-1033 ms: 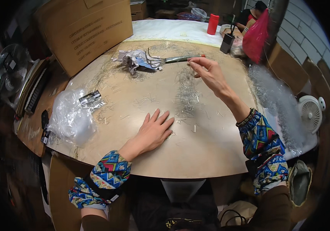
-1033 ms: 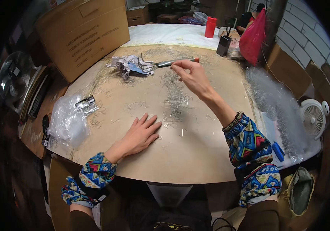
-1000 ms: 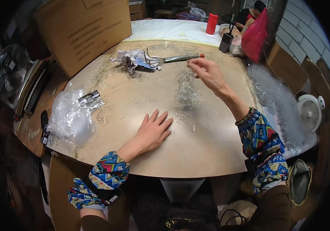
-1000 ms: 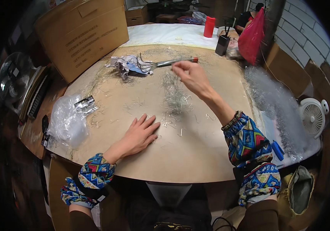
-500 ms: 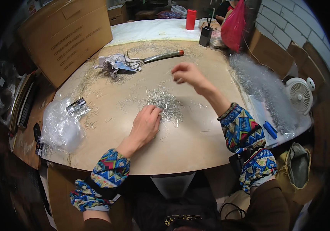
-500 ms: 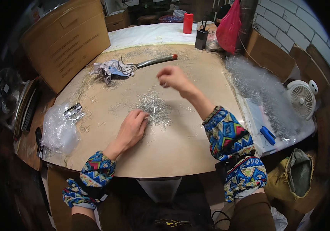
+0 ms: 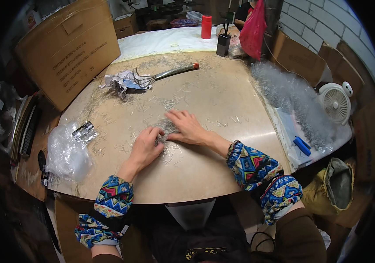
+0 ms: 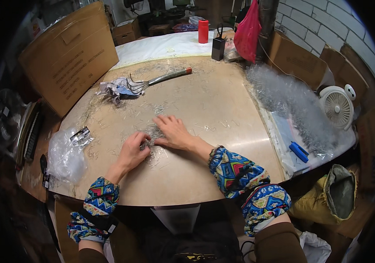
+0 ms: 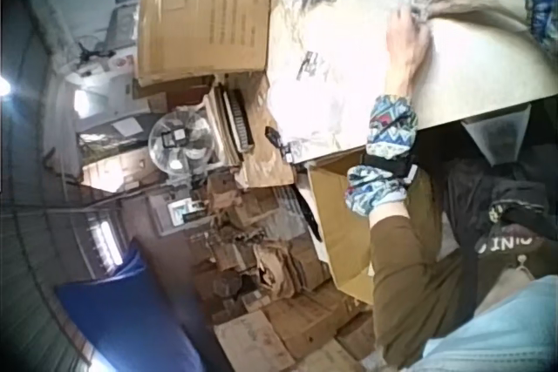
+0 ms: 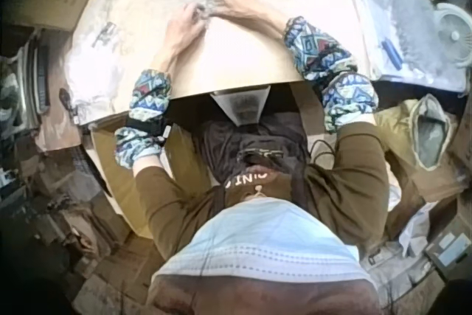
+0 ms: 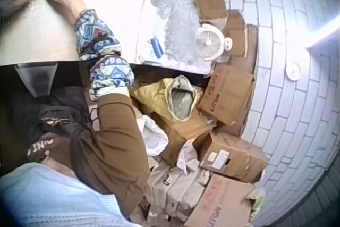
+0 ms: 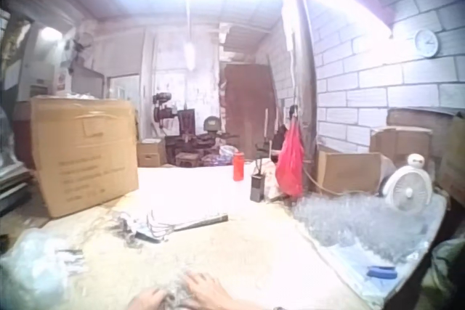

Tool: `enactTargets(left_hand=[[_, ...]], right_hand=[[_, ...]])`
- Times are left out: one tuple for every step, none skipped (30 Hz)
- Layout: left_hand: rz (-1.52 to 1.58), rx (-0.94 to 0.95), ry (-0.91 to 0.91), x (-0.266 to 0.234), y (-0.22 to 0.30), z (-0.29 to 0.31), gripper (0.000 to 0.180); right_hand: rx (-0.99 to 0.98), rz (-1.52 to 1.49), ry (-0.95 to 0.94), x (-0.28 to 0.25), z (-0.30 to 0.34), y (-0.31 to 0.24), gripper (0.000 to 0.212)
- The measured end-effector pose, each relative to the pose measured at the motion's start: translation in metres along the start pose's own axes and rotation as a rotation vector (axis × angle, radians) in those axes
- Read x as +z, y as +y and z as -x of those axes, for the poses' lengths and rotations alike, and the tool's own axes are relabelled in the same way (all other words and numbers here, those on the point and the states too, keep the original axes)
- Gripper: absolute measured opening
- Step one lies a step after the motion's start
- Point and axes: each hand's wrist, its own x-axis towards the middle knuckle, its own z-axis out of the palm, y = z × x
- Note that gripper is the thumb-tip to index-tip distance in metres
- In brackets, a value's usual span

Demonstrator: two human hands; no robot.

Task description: Sorting small metal components on a workbench and placing them into individual plastic bags.

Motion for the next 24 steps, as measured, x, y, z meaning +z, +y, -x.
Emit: enactTargets(left_hand=[[-0.005, -0.007, 0.001, -0.001, 0.001, -0.001, 0.029], [0.194, -0.167, 0.032, -0.002, 0.003, -0.004, 0.03], [0.395, -0.322, 0.066, -0.005, 0.005, -0.01, 0.03], [0.533, -0.333, 0.193, -0.01, 0.001, -0.012, 0.028], [0.516, -0.356, 0.203, -0.018, -0.001, -0.014, 0.028], [0.632, -0.312, 0.353, -0.024, 0.011, -0.027, 0.026], [0.741, -0.274, 0.505, -0.026, 0.016, -0.034, 0.024], [0.737, -0.289, 0.506, -0.028, 0.014, -0.035, 0.024], [0.752, -0.293, 0.533, -0.033, 0.01, -0.039, 0.025], [0.768, -0.297, 0.56, -0.038, 0.007, -0.039, 0.025], [0.759, -0.303, 0.566, -0.042, 0.005, -0.036, 0.025], [0.596, -0.342, 0.499, -0.042, 0.006, -0.033, 0.028], [0.432, -0.377, 0.43, -0.041, 0.006, -0.029, 0.031], [-0.002, -0.241, 0.464, -0.033, -0.005, -0.021, 0.033], [-0.001, -0.24, 0.466, -0.028, -0.008, -0.014, 0.033], [-0.045, -0.213, 0.308, -0.024, -0.008, -0.005, 0.034], [-0.088, -0.185, 0.147, -0.018, -0.006, 0.003, 0.036], [-0.094, -0.186, 0.147, -0.012, -0.005, 0.013, 0.036], [-0.185, -0.085, 0.04, -0.004, -0.005, 0.023, 0.039], [-0.274, 0.018, -0.069, 0.001, -0.007, 0.027, 0.041], [-0.265, 0.031, -0.07, 0.002, -0.01, 0.025, 0.041], [-0.31, -0.126, -0.044, -0.001, -0.015, 0.027, 0.042], [-0.353, -0.282, -0.018, -0.004, -0.02, 0.029, 0.043], [-0.362, -0.244, 0.004, -0.007, -0.018, 0.025, 0.039]], right_hand=[[-0.005, -0.007, -0.001, 0.002, -0.003, -0.001, 0.045], [0.047, -0.128, -0.095, 0.004, -0.008, 0.0, 0.045], [0.098, -0.244, -0.187, 0.002, -0.013, 0.002, 0.045], [0.232, -0.461, -0.056, -0.004, -0.021, -0.009, 0.041], [0.239, -0.526, 0.062, -0.014, -0.033, -0.016, 0.039], [0.263, -0.563, 0.187, -0.03, -0.039, -0.012, 0.036], [0.272, -0.564, 0.175, -0.041, -0.043, -0.01, 0.036], [0.282, -0.552, 0.112, -0.051, -0.047, -0.012, 0.036], [0.281, -0.539, 0.054, -0.056, -0.054, -0.013, 0.036], [0.275, -0.548, 0.049, -0.057, -0.058, -0.016, 0.036], [0.245, -0.478, 0.08, -0.056, -0.061, -0.018, 0.037], [0.226, -0.4, 0.112, -0.057, -0.059, -0.018, 0.038], [0.232, -0.4, 0.109, -0.055, -0.058, -0.015, 0.038], [0.315, -0.408, 0.029, -0.051, -0.055, -0.012, 0.04], [0.389, -0.414, -0.048, -0.048, -0.055, -0.007, 0.042], [0.385, -0.411, -0.044, -0.039, -0.049, 0.004, 0.042], [0.232, -0.218, -0.046, -0.024, -0.037, 0.018, 0.042], [0.076, -0.034, -0.048, -0.012, -0.027, 0.022, 0.042], [0.089, 0.001, -0.22, -0.012, -0.019, 0.007, 0.041], [-0.03, 0.026, -0.162, 0.001, -0.008, -0.002, 0.041], [-0.138, 0.066, -0.105, 0.008, 0.002, -0.006, 0.04], [-0.135, 0.076, -0.106, 0.01, 0.005, -0.012, 0.04], [-0.106, 0.181, -0.07, 0.011, 0.006, -0.017, 0.039], [-0.07, 0.294, -0.03, 0.009, 0.008, -0.019, 0.038]])
